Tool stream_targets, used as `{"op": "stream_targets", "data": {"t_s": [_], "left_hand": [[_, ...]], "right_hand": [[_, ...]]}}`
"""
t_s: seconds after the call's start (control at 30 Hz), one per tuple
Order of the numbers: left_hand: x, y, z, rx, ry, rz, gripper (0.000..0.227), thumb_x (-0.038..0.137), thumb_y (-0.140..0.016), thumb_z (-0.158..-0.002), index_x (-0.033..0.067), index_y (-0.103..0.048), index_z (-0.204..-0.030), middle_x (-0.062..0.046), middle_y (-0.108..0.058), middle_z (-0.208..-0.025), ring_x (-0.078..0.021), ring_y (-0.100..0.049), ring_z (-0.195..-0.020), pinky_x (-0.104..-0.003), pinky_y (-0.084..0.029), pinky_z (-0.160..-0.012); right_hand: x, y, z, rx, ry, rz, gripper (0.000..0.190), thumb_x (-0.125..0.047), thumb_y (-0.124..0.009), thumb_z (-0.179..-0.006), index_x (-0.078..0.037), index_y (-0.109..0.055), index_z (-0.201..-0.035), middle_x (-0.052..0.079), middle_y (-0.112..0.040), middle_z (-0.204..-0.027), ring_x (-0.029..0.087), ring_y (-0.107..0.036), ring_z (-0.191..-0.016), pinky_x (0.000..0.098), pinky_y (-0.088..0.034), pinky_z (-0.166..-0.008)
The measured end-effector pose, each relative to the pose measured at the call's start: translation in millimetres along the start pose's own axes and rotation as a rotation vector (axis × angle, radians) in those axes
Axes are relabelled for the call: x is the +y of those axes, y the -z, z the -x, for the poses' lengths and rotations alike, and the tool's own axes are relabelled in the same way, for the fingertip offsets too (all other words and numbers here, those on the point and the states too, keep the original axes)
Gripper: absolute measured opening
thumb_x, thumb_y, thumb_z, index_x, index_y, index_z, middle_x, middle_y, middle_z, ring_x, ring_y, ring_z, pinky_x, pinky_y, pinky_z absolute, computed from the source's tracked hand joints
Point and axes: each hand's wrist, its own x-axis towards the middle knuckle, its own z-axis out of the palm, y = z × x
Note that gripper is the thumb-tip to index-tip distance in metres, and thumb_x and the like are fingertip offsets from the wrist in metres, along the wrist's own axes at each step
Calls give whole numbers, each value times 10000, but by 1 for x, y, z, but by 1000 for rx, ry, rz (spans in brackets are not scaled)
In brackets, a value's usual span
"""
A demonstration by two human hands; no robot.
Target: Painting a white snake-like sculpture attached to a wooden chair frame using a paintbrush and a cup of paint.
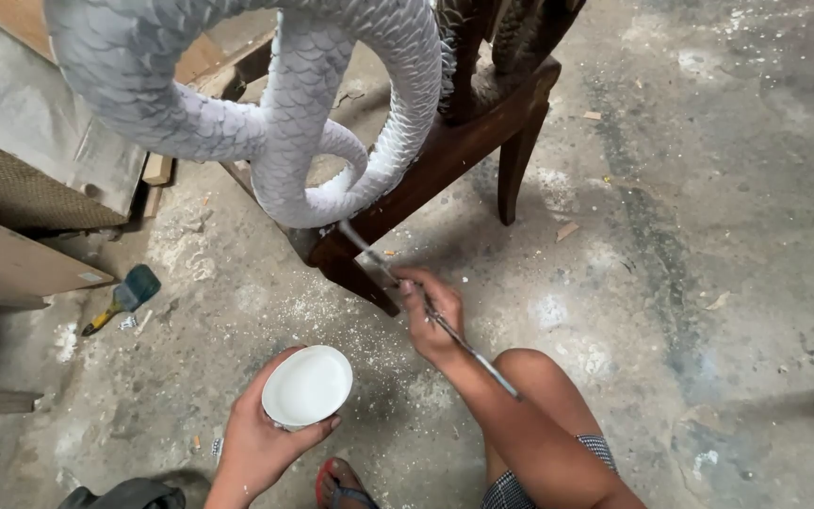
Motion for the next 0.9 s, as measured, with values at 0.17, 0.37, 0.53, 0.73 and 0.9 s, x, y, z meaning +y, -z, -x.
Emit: {"op": "stream_targets", "data": {"t_s": [0.17,0.37,0.53,0.73,0.9], "left_hand": [[-1,1,0,-2,-36,-40,918,77,-985,-449,108,-662,-1308,-55,-788,-1249,-223,-772,-1137,-373,-595,-989],[0,0,-1,2,-15,-27,923,52,-990,-449,104,-661,-1310,-53,-789,-1245,-214,-770,-1141,-371,-598,-1000],[6,-2,-3,-11,-48,-30,912,73,-984,-450,106,-670,-1306,-46,-800,-1239,-211,-781,-1120,-364,-593,-985],[6,-5,-8,-16,-23,-16,920,75,-985,-456,107,-665,-1318,-55,-807,-1231,-214,-785,-1124,-364,-605,-990],[1,-9,-7,18,13,37,931,74,-974,-473,68,-644,-1343,-86,-800,-1226,-221,-780,-1111,-358,-591,-1001]], "right_hand": [[49,17,-2,62,6,-103,204,-199,-580,-1046,-103,-697,-1183,34,-762,-944,55,-467,-518,220,-355,-432],[33,38,-17,185,-125,-120,200,-120,-548,-1050,-77,-692,-1182,25,-754,-899,30,-385,-513,200,-268,-450],[33,34,-24,40,-17,-127,194,-149,-562,-1039,-29,-701,-1104,119,-772,-928,157,-628,-660,279,-522,-583],[10,62,-68,184,-67,-99,192,-74,-536,-1045,-8,-675,-1159,128,-753,-976,201,-737,-893,310,-631,-833],[-3,59,-64,319,-85,-171,263,-165,-483,-1086,10,-624,-1221,132,-726,-1048,194,-687,-946,313,-562,-916]]}}
